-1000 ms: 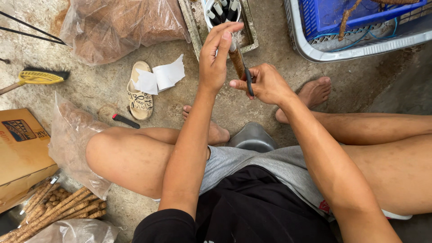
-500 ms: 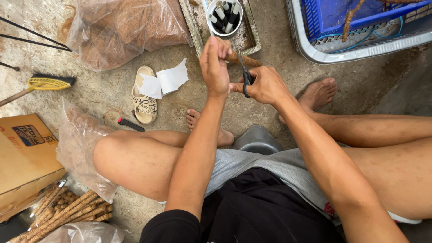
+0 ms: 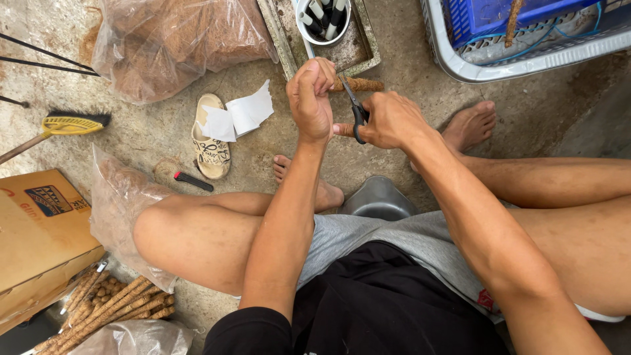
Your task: The person trims a rope-wrapped stick with scissors, then takes a bundle of coconut fiber and wraps it around a white stick. The person uses a tool to tighten the wrapping and places the finished item in a blue basket.
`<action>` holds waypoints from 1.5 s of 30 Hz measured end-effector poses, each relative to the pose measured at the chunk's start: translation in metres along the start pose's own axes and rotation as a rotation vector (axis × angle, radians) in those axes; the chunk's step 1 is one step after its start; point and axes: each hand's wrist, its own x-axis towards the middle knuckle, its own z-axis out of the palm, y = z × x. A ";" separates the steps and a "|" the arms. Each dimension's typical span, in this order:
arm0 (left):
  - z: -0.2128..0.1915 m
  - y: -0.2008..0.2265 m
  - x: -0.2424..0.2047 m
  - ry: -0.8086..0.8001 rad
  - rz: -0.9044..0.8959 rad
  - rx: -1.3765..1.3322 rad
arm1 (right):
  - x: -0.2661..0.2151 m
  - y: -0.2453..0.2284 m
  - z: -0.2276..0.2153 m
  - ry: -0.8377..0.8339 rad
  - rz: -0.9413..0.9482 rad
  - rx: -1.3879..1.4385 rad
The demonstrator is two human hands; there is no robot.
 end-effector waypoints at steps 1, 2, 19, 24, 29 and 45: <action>-0.001 0.000 -0.001 0.004 0.008 0.007 | 0.000 0.000 0.001 -0.017 0.015 -0.021; -0.002 0.000 0.000 0.005 0.020 0.012 | 0.002 -0.001 0.001 -0.030 0.029 -0.043; -0.003 -0.003 -0.008 0.027 -0.022 -0.052 | 0.000 0.011 0.002 -0.075 0.061 0.024; -0.004 -0.007 -0.002 -0.054 -0.002 -0.084 | 0.000 0.006 -0.004 -0.011 -0.005 -0.083; -0.007 -0.009 0.003 -0.077 -0.029 -0.079 | 0.002 0.009 0.004 0.038 -0.016 -0.099; -0.011 -0.009 0.007 -0.079 -0.050 -0.034 | 0.010 0.018 0.005 -0.101 0.062 0.066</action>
